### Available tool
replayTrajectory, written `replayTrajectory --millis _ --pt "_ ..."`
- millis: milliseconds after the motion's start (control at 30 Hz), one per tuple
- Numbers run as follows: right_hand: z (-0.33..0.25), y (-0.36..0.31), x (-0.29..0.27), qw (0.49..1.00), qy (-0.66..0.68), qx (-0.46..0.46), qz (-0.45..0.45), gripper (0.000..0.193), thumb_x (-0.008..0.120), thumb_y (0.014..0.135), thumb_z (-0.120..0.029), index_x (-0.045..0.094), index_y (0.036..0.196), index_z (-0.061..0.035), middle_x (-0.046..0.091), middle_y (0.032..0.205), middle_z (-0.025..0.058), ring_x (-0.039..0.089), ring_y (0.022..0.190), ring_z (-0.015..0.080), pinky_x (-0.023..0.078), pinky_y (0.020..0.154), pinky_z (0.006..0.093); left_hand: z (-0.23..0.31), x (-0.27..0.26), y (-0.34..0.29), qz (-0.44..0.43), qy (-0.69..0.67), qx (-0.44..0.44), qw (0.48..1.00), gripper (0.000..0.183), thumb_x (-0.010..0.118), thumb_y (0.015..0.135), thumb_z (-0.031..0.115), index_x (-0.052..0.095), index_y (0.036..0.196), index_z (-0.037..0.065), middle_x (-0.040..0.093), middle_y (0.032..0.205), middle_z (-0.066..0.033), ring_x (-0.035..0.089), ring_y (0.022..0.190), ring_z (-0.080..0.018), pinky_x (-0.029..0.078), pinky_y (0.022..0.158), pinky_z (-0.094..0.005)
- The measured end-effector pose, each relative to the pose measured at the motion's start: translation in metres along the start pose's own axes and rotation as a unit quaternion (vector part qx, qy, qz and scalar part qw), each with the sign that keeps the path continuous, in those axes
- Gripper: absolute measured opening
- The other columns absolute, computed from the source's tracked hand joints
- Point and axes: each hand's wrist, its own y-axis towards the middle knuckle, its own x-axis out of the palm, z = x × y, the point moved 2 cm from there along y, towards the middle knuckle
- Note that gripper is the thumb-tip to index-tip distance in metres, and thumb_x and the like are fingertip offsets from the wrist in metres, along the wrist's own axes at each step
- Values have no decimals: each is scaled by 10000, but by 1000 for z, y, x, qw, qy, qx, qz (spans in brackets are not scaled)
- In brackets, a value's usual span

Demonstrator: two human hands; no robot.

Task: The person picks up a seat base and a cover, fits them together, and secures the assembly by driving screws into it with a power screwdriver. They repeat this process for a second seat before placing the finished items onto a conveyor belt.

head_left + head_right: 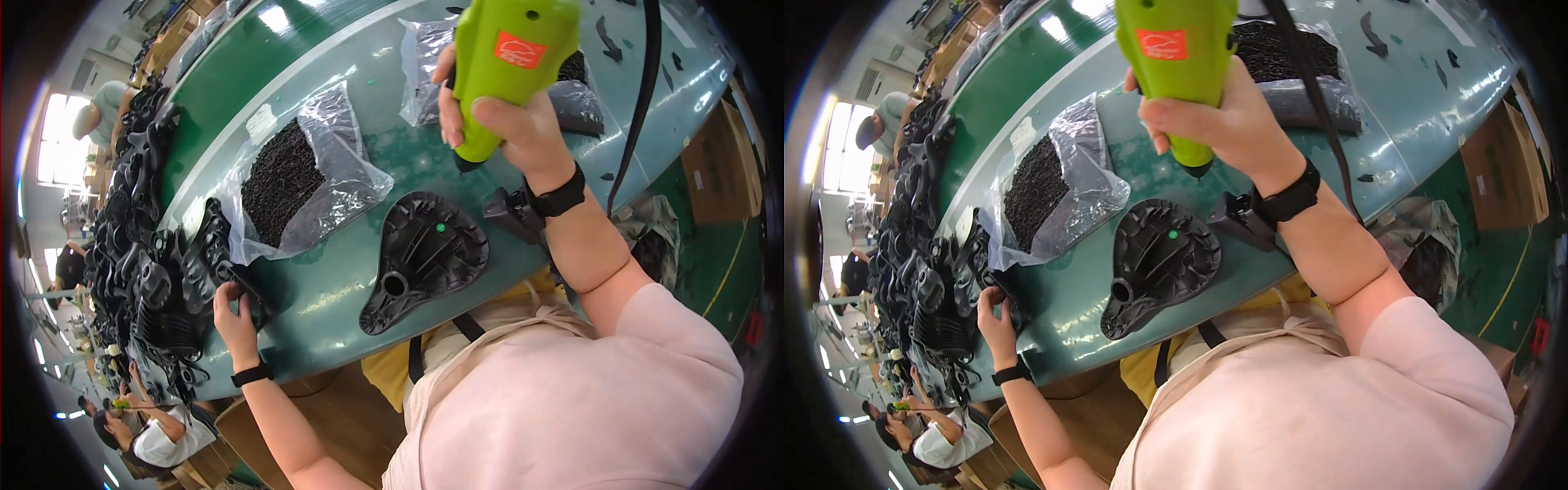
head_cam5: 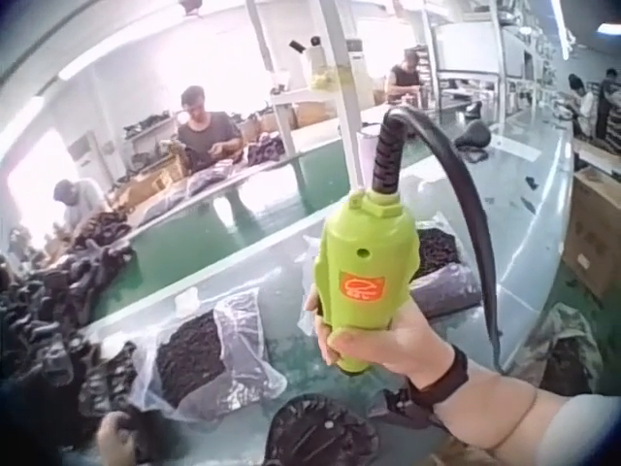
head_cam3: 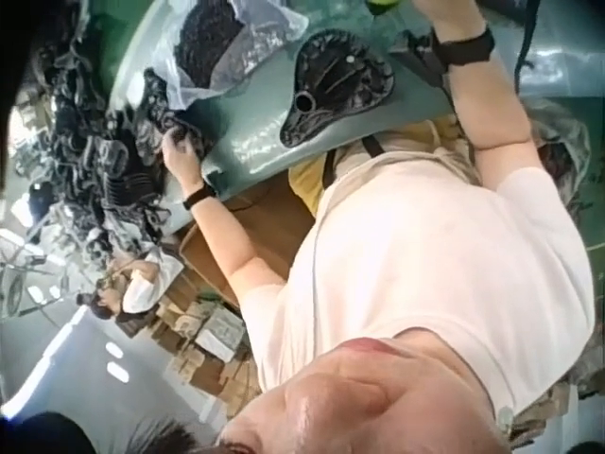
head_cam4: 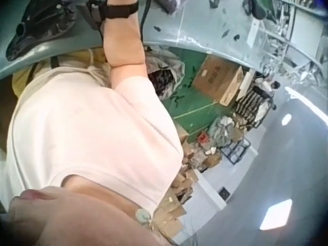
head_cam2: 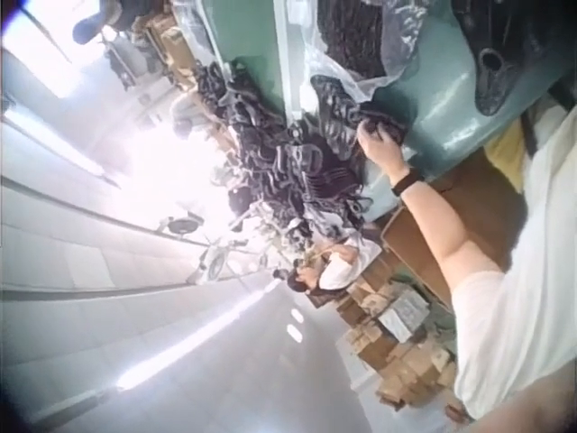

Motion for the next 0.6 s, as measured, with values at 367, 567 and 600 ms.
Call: replayTrajectory --millis 367,567,600 --pt "-4 2 -1 1000 -9 -9 11 323 736 837 -171 615 1081 2 631 947 65 609 626 116 503 568 262 42 4 -58 -36 47 19 998 520 714 787 108 559 1276 18 552 1269 -188 468 1215 -372 375 1034 -431" --pt "-5 2 0 1000 -15 -1 23 316 736 838 -180 616 1069 0 633 923 56 605 622 114 502 564 267 41 -8 -69 109 1 -54 993 280 572 949 31 586 1214 -58 677 940 -144 642 863 -213 505 840 -329" --pt "-6 3 0 999 -19 -3 28 316 736 838 -180 616 1069 0 633 923 56 605 622 114 502 564 267 54 -21 -68 163 -64 -59 983 293 553 963 40 566 1238 -59 670 973 -129 630 890 -193 502 859 -324"
